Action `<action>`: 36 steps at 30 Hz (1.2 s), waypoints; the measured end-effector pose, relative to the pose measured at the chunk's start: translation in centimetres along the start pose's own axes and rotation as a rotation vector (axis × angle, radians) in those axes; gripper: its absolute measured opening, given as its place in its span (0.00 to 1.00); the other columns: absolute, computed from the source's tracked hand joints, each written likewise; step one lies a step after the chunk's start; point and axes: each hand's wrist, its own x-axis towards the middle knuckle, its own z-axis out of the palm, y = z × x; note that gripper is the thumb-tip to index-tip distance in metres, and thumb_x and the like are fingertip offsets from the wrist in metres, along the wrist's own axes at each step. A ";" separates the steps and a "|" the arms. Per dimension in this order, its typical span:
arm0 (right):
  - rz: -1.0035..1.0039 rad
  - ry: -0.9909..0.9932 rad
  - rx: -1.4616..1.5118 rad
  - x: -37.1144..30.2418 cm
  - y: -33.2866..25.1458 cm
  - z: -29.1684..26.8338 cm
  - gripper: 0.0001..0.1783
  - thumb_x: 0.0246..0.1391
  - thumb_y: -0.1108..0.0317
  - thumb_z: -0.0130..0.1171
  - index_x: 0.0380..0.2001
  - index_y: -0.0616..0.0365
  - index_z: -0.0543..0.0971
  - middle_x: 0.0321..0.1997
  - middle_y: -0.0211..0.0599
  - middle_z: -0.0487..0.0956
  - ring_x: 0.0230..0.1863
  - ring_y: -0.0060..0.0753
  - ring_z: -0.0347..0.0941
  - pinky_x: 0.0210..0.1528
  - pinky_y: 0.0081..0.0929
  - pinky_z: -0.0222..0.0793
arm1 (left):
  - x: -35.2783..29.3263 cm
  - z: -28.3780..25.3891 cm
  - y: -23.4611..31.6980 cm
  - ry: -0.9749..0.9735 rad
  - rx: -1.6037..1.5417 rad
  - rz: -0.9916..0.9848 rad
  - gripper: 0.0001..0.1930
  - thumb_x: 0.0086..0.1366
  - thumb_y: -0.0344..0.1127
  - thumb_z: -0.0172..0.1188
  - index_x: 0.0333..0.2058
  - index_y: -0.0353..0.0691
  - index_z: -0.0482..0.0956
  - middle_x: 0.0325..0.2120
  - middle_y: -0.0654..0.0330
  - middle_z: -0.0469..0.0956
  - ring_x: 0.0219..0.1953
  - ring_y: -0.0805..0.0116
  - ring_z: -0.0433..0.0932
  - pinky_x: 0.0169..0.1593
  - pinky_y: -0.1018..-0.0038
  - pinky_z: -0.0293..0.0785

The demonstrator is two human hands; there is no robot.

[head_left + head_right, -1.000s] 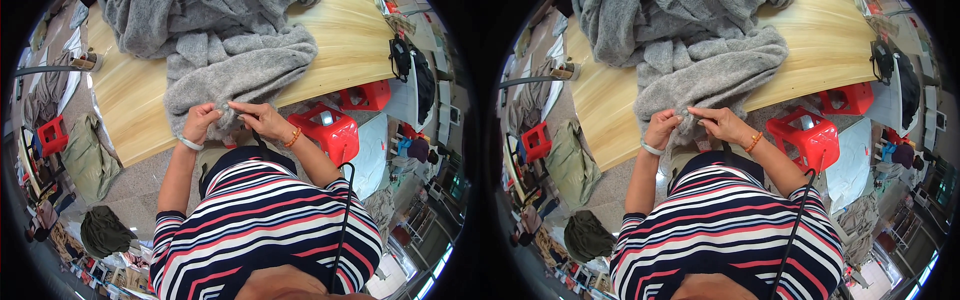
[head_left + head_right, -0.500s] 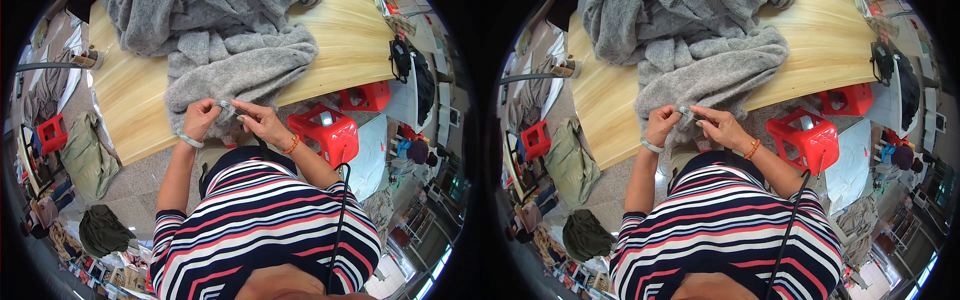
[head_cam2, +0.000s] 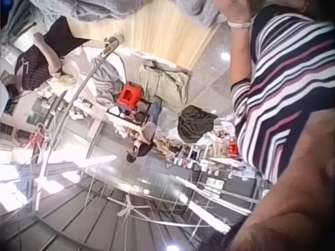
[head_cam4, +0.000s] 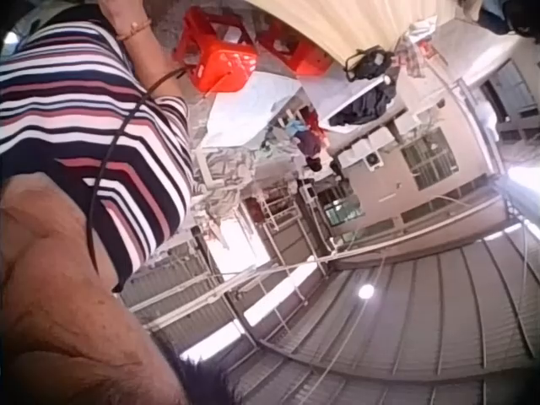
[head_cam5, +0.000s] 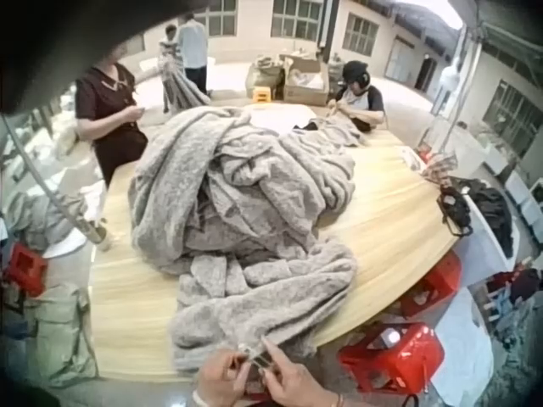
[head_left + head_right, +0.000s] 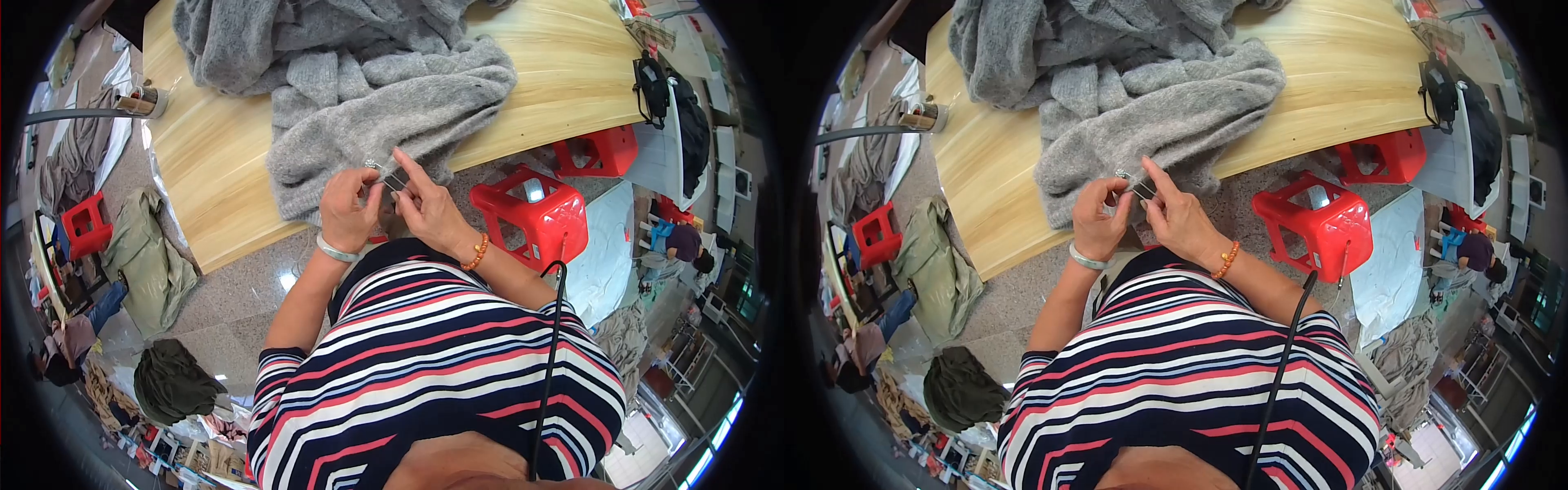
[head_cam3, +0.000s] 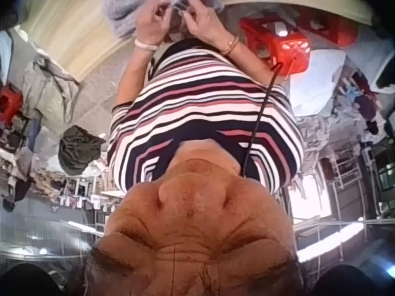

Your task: Trimming loose threads from a grey fleece garment using thread snips.

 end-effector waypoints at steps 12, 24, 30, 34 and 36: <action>0.146 0.103 0.079 -0.9 1.2 0.5 0.17 0.60 0.72 0.57 0.50 0.64 0.69 0.18 0.29 0.74 0.21 0.14 0.69 0.24 0.17 0.63 | -0.5 0.2 -1.0 -0.055 -0.305 -0.322 0.03 0.62 0.24 0.62 0.34 0.36 0.77 0.24 0.69 0.74 0.25 0.83 0.70 0.29 0.84 0.67; 0.036 0.187 0.136 -0.6 2.6 1.4 0.15 0.57 0.70 0.58 0.47 0.65 0.76 0.18 0.40 0.74 0.19 0.25 0.70 0.24 0.27 0.65 | 0.1 1.5 -0.7 0.111 0.136 0.109 0.07 0.57 0.19 0.60 0.34 0.35 0.77 0.26 0.56 0.75 0.27 0.64 0.74 0.31 0.71 0.71; 0.059 0.185 0.033 -0.2 2.6 1.5 0.13 0.56 0.72 0.58 0.45 0.64 0.77 0.20 0.48 0.75 0.21 0.44 0.74 0.26 0.34 0.68 | 0.0 2.1 -1.3 0.112 0.324 0.162 0.08 0.56 0.22 0.61 0.35 0.36 0.77 0.29 0.54 0.73 0.33 0.53 0.72 0.37 0.63 0.69; 0.073 0.176 0.005 -0.1 2.7 1.3 0.13 0.56 0.72 0.58 0.45 0.63 0.77 0.20 0.49 0.75 0.22 0.47 0.74 0.27 0.36 0.69 | 0.3 1.9 -2.7 0.059 0.129 0.026 0.06 0.57 0.22 0.60 0.34 0.36 0.78 0.27 0.56 0.73 0.28 0.60 0.73 0.33 0.69 0.69; 0.112 0.092 -0.020 -0.1 2.5 0.9 0.15 0.59 0.72 0.56 0.49 0.64 0.77 0.21 0.39 0.76 0.22 0.19 0.69 0.27 0.23 0.67 | 0.5 1.7 -3.2 0.024 -0.031 -0.103 0.01 0.59 0.23 0.59 0.31 0.34 0.78 0.26 0.59 0.74 0.23 0.71 0.71 0.29 0.78 0.67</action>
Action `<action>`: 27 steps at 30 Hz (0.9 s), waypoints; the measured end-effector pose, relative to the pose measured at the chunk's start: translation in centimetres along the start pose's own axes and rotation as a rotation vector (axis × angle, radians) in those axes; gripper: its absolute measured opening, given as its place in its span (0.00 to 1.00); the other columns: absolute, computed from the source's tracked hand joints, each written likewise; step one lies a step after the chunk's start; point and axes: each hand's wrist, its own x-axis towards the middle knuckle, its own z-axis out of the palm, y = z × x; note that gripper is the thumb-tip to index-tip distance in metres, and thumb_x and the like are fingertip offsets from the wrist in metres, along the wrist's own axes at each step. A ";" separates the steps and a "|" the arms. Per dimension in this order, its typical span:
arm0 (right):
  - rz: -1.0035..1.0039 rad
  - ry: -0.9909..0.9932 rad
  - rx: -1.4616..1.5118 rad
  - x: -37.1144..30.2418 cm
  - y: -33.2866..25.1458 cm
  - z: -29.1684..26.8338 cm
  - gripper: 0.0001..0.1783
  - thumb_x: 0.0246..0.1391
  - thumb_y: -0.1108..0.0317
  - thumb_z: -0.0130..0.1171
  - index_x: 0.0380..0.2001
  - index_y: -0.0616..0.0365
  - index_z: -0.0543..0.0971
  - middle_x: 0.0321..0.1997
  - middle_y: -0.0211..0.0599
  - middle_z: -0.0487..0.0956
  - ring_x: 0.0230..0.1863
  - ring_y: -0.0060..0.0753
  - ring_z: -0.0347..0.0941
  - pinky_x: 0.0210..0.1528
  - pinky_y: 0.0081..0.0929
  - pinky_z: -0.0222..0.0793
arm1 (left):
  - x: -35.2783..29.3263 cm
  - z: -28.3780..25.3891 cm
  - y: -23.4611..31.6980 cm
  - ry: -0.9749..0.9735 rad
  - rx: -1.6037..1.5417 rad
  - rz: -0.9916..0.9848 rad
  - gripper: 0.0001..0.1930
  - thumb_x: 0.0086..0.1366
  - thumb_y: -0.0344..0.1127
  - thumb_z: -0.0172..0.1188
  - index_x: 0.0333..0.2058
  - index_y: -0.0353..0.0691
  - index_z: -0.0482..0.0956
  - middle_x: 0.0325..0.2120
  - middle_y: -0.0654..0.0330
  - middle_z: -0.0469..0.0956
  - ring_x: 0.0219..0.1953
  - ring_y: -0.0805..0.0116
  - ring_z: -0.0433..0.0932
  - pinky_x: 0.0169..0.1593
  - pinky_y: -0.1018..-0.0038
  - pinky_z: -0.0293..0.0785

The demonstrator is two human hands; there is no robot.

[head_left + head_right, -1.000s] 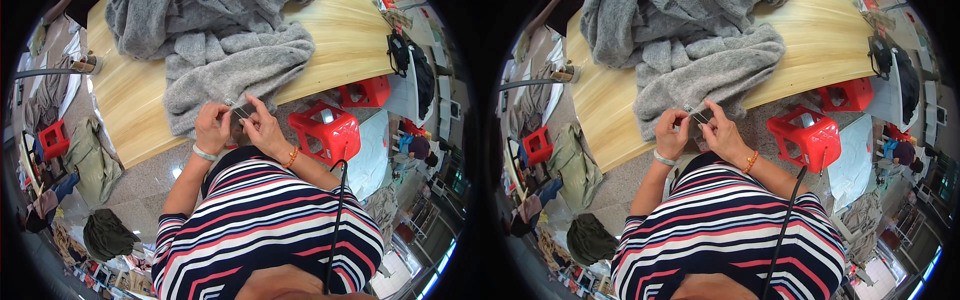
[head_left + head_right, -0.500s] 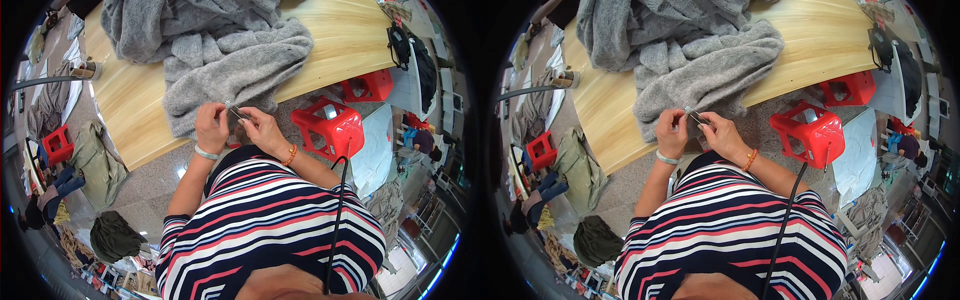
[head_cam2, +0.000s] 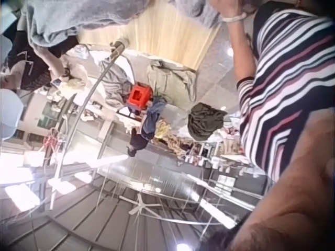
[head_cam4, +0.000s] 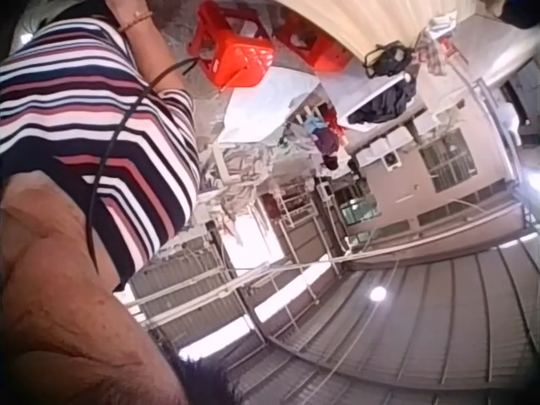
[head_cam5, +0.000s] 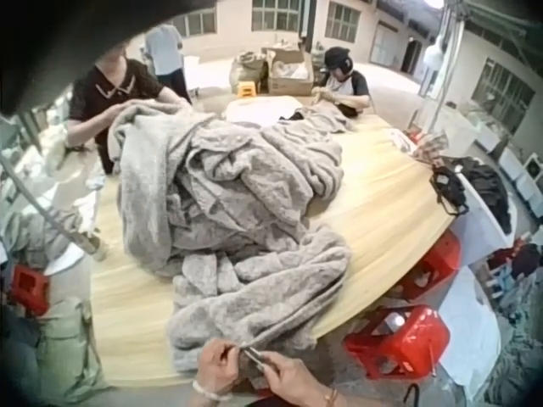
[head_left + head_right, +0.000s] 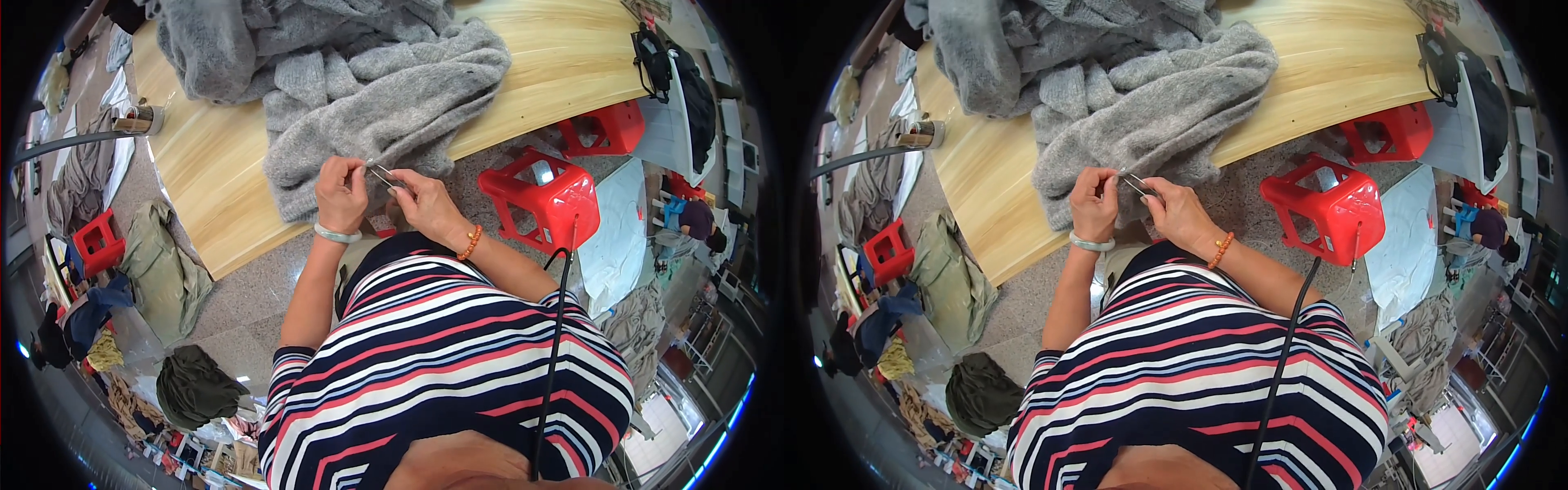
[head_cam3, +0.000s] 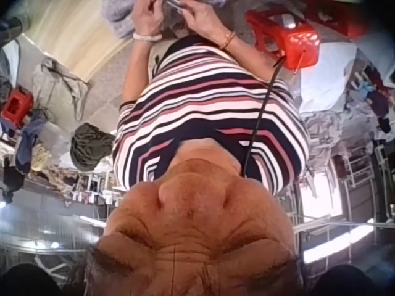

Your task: Trimming loose threads from a grey fleece garment using thread snips.

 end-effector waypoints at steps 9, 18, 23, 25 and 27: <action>0.014 -0.014 0.064 -0.3 0.1 -0.2 0.15 0.57 0.73 0.58 0.48 0.63 0.77 0.21 0.49 0.76 0.20 0.36 0.73 0.26 0.31 0.68 | 0.7 -0.9 1.0 0.004 0.151 0.353 0.07 0.54 0.20 0.59 0.32 0.36 0.76 0.35 0.55 0.78 0.35 0.58 0.75 0.39 0.69 0.72; -0.027 0.065 0.194 -0.5 0.6 1.4 0.15 0.57 0.73 0.57 0.48 0.66 0.76 0.23 0.49 0.78 0.22 0.34 0.76 0.27 0.30 0.70 | -0.4 -0.1 0.8 0.045 0.238 0.505 0.12 0.47 0.19 0.61 0.33 0.34 0.76 0.36 0.54 0.77 0.39 0.52 0.76 0.43 0.62 0.73; -0.033 0.067 0.115 -0.4 0.2 1.2 0.15 0.57 0.73 0.56 0.47 0.65 0.76 0.25 0.52 0.78 0.25 0.45 0.78 0.30 0.35 0.72 | -0.3 0.0 0.9 0.074 0.201 0.483 0.13 0.47 0.19 0.62 0.34 0.35 0.76 0.35 0.53 0.77 0.38 0.53 0.76 0.41 0.63 0.73; -0.062 0.081 0.103 -0.3 0.4 1.3 0.15 0.57 0.72 0.56 0.47 0.65 0.76 0.25 0.53 0.79 0.26 0.50 0.78 0.31 0.37 0.72 | -0.2 0.0 1.0 0.079 0.201 0.457 0.12 0.48 0.19 0.61 0.33 0.35 0.76 0.35 0.53 0.77 0.38 0.53 0.75 0.42 0.63 0.72; -0.084 0.053 0.041 -0.2 0.5 1.2 0.16 0.59 0.74 0.52 0.51 0.66 0.75 0.24 0.45 0.80 0.25 0.31 0.80 0.30 0.28 0.73 | -0.3 0.2 0.7 0.074 0.164 0.374 0.11 0.48 0.19 0.60 0.33 0.35 0.75 0.35 0.53 0.77 0.37 0.54 0.75 0.41 0.65 0.72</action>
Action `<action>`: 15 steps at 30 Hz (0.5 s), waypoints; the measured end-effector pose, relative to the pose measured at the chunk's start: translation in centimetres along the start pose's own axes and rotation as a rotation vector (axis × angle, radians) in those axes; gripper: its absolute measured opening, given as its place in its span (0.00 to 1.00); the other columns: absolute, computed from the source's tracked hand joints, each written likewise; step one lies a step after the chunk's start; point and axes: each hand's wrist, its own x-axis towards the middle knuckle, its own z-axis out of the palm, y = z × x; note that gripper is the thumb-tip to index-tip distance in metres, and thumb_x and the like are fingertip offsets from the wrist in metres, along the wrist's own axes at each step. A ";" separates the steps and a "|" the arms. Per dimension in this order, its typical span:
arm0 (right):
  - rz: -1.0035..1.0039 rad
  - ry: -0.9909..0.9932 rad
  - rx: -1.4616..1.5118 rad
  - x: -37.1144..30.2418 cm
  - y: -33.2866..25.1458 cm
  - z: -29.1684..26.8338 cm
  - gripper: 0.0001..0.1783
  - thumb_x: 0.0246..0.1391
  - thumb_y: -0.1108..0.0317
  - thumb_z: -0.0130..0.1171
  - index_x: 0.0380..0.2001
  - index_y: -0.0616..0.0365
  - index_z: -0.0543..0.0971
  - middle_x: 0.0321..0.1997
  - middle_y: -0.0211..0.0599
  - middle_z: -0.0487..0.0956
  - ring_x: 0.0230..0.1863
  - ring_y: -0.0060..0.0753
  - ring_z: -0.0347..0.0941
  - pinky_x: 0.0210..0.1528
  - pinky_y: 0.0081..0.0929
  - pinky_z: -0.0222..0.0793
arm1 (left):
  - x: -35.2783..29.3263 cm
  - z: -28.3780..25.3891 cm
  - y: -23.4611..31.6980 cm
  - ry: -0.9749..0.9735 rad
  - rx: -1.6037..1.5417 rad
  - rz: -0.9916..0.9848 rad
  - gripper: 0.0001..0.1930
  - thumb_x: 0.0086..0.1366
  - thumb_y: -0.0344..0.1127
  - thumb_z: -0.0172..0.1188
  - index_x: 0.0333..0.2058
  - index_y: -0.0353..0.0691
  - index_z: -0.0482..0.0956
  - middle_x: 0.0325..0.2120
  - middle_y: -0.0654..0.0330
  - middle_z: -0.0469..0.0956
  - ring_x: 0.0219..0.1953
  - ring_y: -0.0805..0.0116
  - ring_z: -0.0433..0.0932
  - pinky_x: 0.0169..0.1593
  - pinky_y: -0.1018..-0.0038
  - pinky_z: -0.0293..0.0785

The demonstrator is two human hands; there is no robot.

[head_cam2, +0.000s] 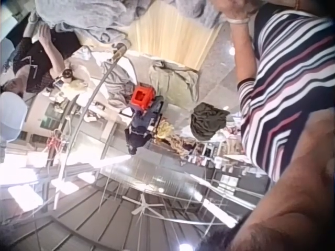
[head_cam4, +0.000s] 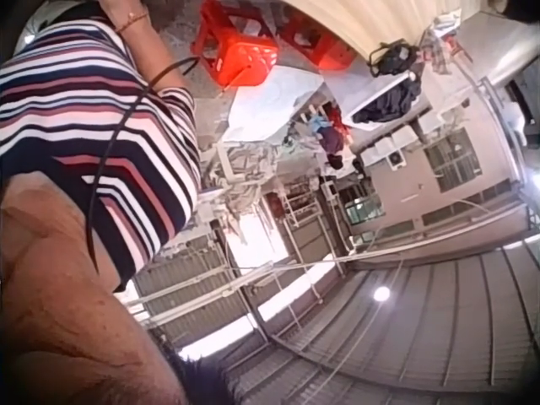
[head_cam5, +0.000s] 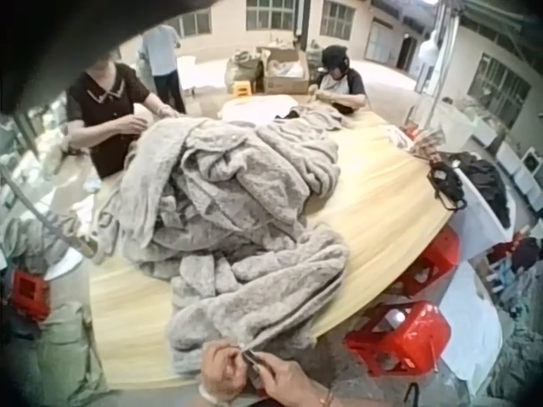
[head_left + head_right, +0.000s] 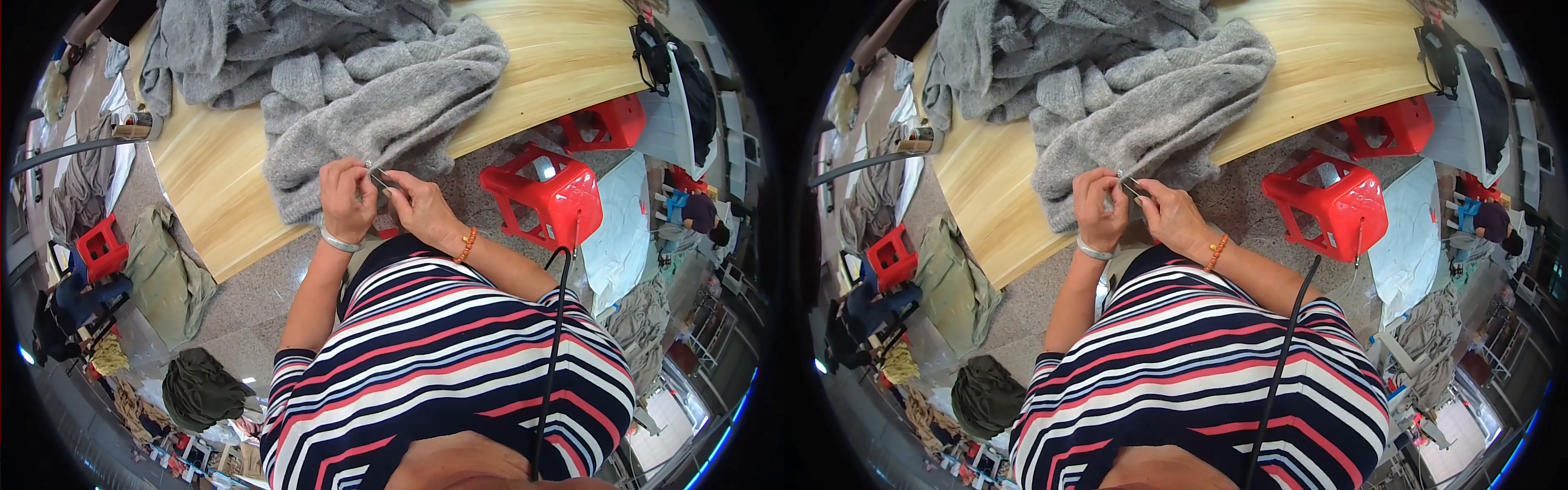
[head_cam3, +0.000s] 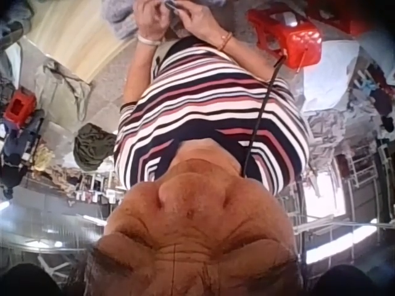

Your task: Trimming loose threads from a grey fleece garment using thread snips.

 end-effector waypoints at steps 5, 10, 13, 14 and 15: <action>-0.038 0.008 -0.102 0.5 -0.4 -0.4 0.16 0.58 0.73 0.54 0.49 0.64 0.75 0.24 0.50 0.79 0.26 0.43 0.80 0.30 0.33 0.73 | 0.1 0.3 -0.3 -0.025 -0.120 -0.205 0.09 0.50 0.19 0.58 0.32 0.35 0.75 0.35 0.53 0.78 0.37 0.54 0.75 0.40 0.67 0.72; -0.057 0.010 -0.119 0.5 -0.3 -0.3 0.15 0.58 0.72 0.55 0.49 0.62 0.76 0.24 0.51 0.79 0.27 0.49 0.80 0.30 0.37 0.72 | 0.9 -0.2 -0.4 -0.020 0.003 0.107 0.11 0.48 0.18 0.58 0.32 0.35 0.74 0.37 0.52 0.78 0.38 0.52 0.76 0.41 0.65 0.73; -0.035 -0.005 -0.132 0.3 -0.4 -0.4 0.15 0.58 0.72 0.54 0.49 0.62 0.76 0.24 0.51 0.78 0.27 0.49 0.79 0.30 0.37 0.72 | 0.7 -0.4 -0.7 -0.063 -0.004 0.133 0.11 0.47 0.17 0.59 0.32 0.35 0.74 0.37 0.52 0.78 0.38 0.52 0.76 0.41 0.64 0.74; -0.033 -0.004 -0.128 0.3 -0.4 -0.3 0.15 0.58 0.72 0.54 0.48 0.61 0.76 0.24 0.51 0.78 0.27 0.50 0.79 0.30 0.38 0.72 | 0.7 -0.5 -0.6 -0.064 -0.005 0.133 0.11 0.47 0.17 0.59 0.32 0.35 0.74 0.37 0.52 0.78 0.38 0.52 0.76 0.41 0.64 0.74; -0.032 -0.003 -0.124 0.3 -0.3 -0.3 0.15 0.58 0.72 0.54 0.48 0.61 0.76 0.24 0.51 0.78 0.27 0.51 0.79 0.30 0.38 0.72 | 0.8 -0.5 -0.6 -0.063 0.008 0.151 0.11 0.47 0.17 0.59 0.32 0.35 0.74 0.36 0.52 0.78 0.38 0.52 0.76 0.41 0.64 0.74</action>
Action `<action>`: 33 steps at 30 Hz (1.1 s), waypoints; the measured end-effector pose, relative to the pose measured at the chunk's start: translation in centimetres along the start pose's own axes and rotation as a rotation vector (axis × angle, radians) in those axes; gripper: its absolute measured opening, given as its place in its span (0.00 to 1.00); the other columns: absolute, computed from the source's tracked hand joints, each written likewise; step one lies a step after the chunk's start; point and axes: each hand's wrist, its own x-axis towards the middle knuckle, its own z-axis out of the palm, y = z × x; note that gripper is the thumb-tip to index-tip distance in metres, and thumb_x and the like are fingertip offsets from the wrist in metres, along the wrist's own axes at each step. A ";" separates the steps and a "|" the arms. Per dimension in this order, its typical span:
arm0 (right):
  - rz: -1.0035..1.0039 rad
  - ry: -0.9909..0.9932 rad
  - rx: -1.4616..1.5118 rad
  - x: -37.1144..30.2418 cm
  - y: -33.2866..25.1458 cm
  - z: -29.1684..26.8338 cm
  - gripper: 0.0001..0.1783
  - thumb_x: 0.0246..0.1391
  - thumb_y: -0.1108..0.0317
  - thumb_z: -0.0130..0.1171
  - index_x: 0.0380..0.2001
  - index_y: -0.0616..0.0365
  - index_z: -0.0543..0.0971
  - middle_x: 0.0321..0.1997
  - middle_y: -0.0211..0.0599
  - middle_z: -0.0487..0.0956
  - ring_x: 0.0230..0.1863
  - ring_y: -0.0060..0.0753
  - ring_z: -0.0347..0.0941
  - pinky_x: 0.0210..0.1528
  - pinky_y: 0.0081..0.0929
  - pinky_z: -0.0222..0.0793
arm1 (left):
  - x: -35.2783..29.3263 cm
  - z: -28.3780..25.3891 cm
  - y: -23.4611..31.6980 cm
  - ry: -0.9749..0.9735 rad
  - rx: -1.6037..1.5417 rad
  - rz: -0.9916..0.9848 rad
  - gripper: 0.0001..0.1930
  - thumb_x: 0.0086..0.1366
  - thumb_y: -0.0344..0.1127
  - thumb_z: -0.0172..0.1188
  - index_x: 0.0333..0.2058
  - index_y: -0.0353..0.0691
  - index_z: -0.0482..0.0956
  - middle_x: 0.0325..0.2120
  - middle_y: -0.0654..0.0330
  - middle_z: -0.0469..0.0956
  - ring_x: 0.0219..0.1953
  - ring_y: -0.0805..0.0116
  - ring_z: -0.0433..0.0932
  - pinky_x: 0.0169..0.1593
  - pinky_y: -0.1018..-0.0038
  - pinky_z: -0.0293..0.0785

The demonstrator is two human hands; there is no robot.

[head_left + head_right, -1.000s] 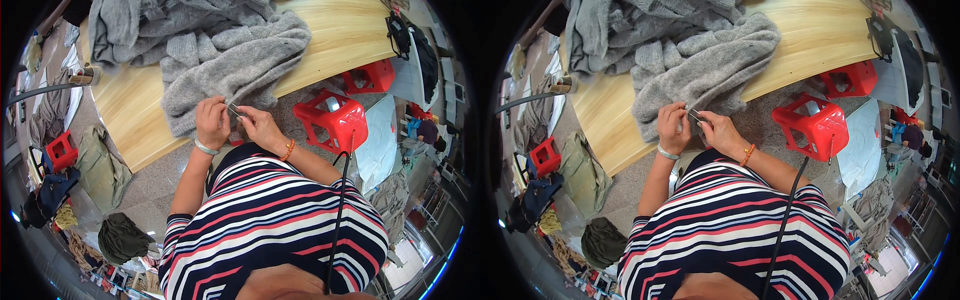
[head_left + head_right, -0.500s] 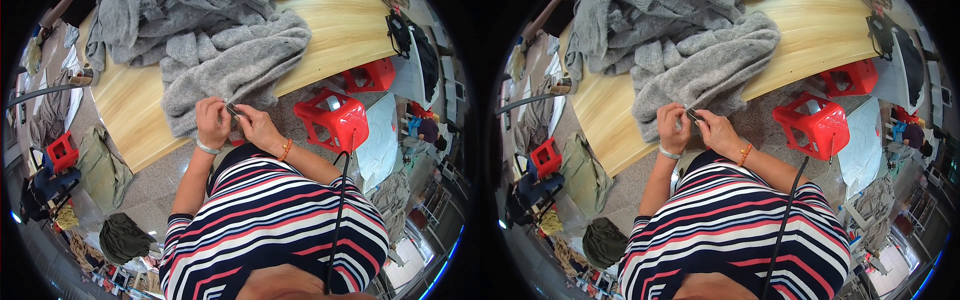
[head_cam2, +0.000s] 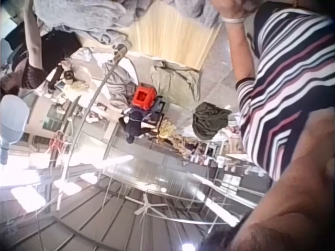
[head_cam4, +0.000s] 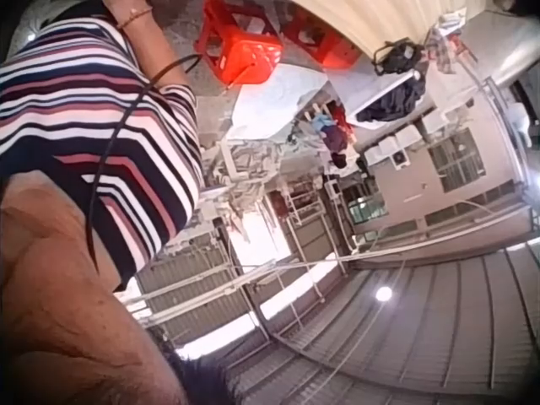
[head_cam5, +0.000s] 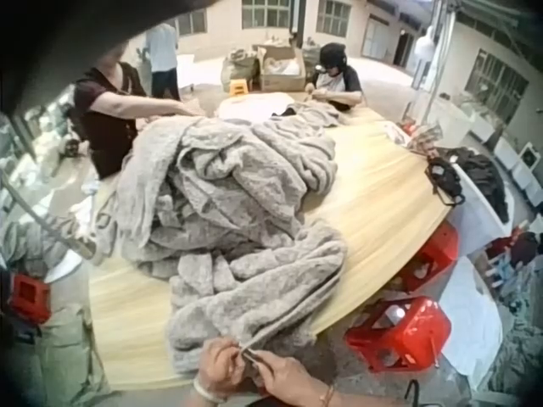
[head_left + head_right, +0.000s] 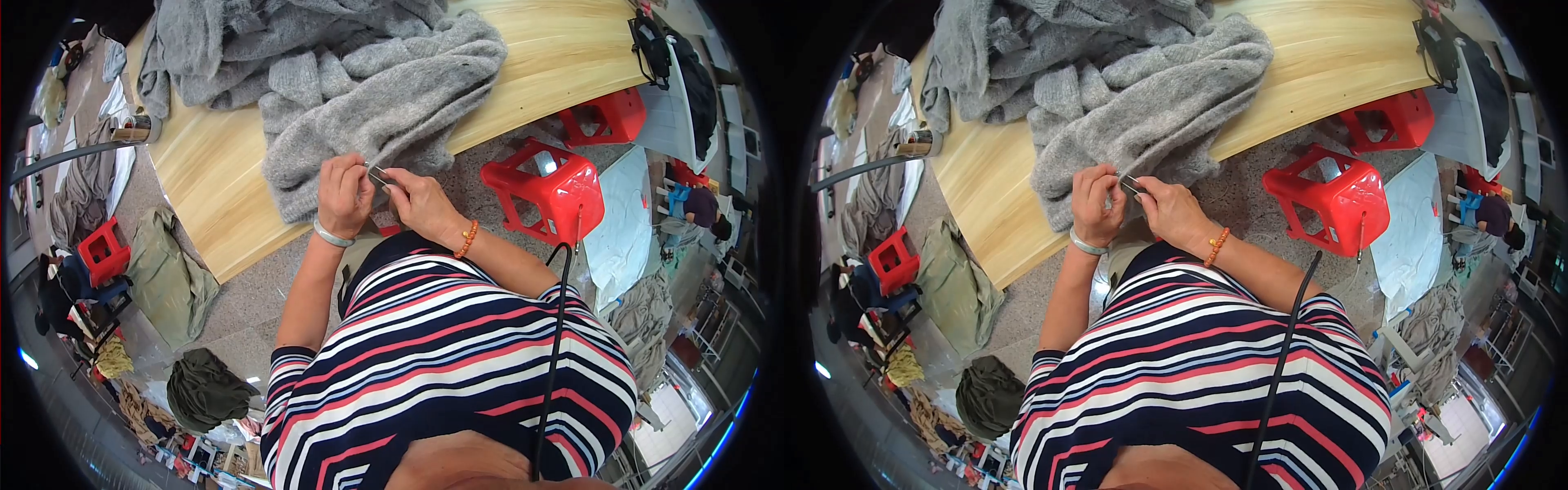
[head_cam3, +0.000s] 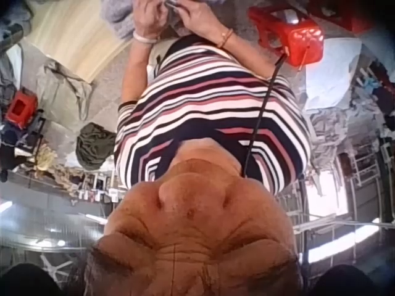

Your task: Trimming loose threads from a grey fleece garment using thread snips.

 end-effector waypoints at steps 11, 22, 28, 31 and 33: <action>-0.005 -0.014 -0.144 0.7 0.1 0.2 0.12 0.59 0.68 0.54 0.45 0.59 0.75 0.28 0.53 0.79 0.32 0.57 0.78 0.33 0.46 0.72 | -1.0 0.9 -0.9 0.028 -0.002 -0.215 0.10 0.51 0.19 0.60 0.33 0.35 0.76 0.33 0.54 0.78 0.34 0.58 0.75 0.37 0.70 0.74; -0.006 -0.083 -0.175 0.9 0.0 -0.2 0.13 0.58 0.67 0.55 0.46 0.56 0.75 0.29 0.54 0.80 0.34 0.60 0.77 0.36 0.51 0.73 | -0.1 -0.4 -0.9 0.036 -0.004 -0.055 0.11 0.46 0.18 0.60 0.30 0.36 0.75 0.34 0.55 0.80 0.34 0.54 0.77 0.39 0.66 0.74; 0.027 -0.109 -0.175 0.4 0.0 -0.3 0.13 0.58 0.67 0.55 0.46 0.56 0.76 0.29 0.54 0.80 0.34 0.60 0.77 0.37 0.51 0.73 | -1.0 -0.2 -1.1 -0.023 -0.111 -0.191 0.09 0.49 0.18 0.60 0.30 0.35 0.76 0.34 0.53 0.81 0.32 0.62 0.78 0.36 0.73 0.75; 0.025 -0.109 -0.207 0.2 0.3 -0.2 0.13 0.58 0.67 0.55 0.46 0.56 0.76 0.29 0.54 0.80 0.35 0.60 0.77 0.37 0.51 0.73 | -1.2 0.0 -1.2 -0.015 -0.207 -0.323 0.07 0.52 0.20 0.61 0.31 0.35 0.78 0.32 0.57 0.82 0.29 0.70 0.78 0.34 0.77 0.74; 0.049 -0.130 -0.224 0.1 0.0 -0.2 0.13 0.58 0.67 0.55 0.46 0.57 0.76 0.30 0.54 0.80 0.35 0.60 0.77 0.37 0.50 0.74 | -1.8 -0.1 -1.7 -0.023 -0.243 -0.418 0.06 0.54 0.21 0.61 0.33 0.34 0.79 0.31 0.59 0.82 0.28 0.74 0.77 0.34 0.78 0.74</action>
